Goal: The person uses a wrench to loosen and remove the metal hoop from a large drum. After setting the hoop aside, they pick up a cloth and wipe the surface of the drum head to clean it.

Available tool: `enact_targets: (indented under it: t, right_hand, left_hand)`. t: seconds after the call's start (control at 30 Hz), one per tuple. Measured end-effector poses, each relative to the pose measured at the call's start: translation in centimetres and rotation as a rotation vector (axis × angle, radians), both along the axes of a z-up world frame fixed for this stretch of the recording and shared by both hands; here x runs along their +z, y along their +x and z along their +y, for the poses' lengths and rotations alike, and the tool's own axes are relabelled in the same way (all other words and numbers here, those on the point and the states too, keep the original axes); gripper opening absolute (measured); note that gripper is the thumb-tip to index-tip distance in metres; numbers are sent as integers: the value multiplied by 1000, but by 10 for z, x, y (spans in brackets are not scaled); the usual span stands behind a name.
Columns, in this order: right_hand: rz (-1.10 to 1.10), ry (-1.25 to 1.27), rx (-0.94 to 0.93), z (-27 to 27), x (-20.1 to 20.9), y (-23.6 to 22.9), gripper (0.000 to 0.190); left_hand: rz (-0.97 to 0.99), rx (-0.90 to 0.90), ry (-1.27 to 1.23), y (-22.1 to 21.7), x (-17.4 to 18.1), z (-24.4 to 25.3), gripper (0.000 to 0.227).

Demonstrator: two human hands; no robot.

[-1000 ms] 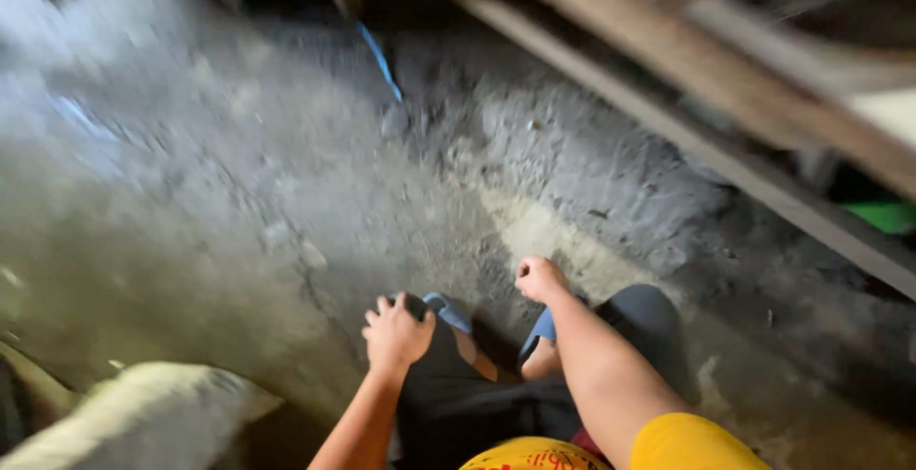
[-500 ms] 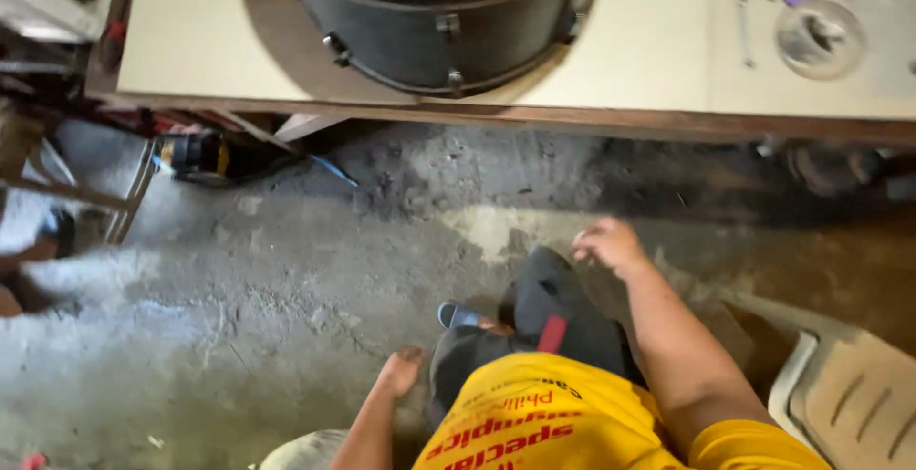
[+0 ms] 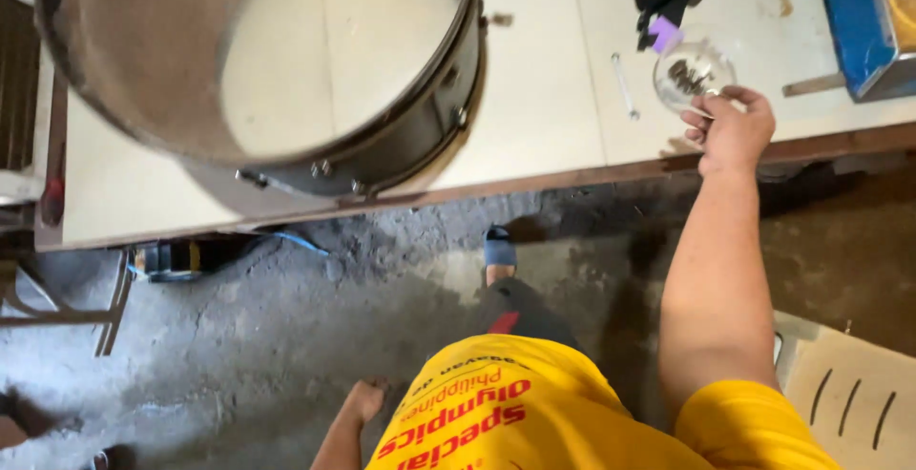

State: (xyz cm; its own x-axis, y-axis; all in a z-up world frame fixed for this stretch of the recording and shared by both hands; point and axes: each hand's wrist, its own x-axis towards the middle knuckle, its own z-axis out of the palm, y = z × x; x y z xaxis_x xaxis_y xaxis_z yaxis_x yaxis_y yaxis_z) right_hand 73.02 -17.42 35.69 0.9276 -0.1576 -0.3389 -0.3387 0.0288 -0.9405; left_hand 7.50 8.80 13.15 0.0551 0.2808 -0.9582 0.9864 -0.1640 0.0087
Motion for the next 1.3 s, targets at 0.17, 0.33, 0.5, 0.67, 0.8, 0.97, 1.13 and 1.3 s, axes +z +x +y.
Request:
enact_targets:
  t: [0.17, 0.33, 0.5, 0.67, 0.8, 0.97, 1.13, 1.3]
  right_hand:
    - [32, -161, -211, -23, -64, 54, 52]
    - [-177, -563, 68, -9, -124, -5, 46]
    - [366, -1028, 707, 52, -84, -33, 101]
    - [502, -1247, 896, 73, -76, -26, 119]
    - [425, -1317, 1016, 62, -76, -25, 117]
    - [360, -1312, 981, 49, -86, -28, 91]
    - [365, -1326, 987, 47, -87, -25, 87]
    - [137, -1506, 1046, 29, -122, -27, 95]
  left_hand:
    - [-329, -19, 188, 98, 46, 61, 35]
    - [-842, 173, 1071, 203, 206, 94, 21]
    - [-1487, -144, 1540, 278, 298, 109, 36]
    - [-1299, -163, 1677, 295, 293, 112, 41]
    - [-1174, -199, 1828, 302, 295, 112, 51]
    - [-1301, -123, 1653, 318, 295, 105, 36]
    - [-1343, -142, 1675, 321, 292, 107, 38]
    - [-1366, -211, 1679, 319, 285, 111, 38]
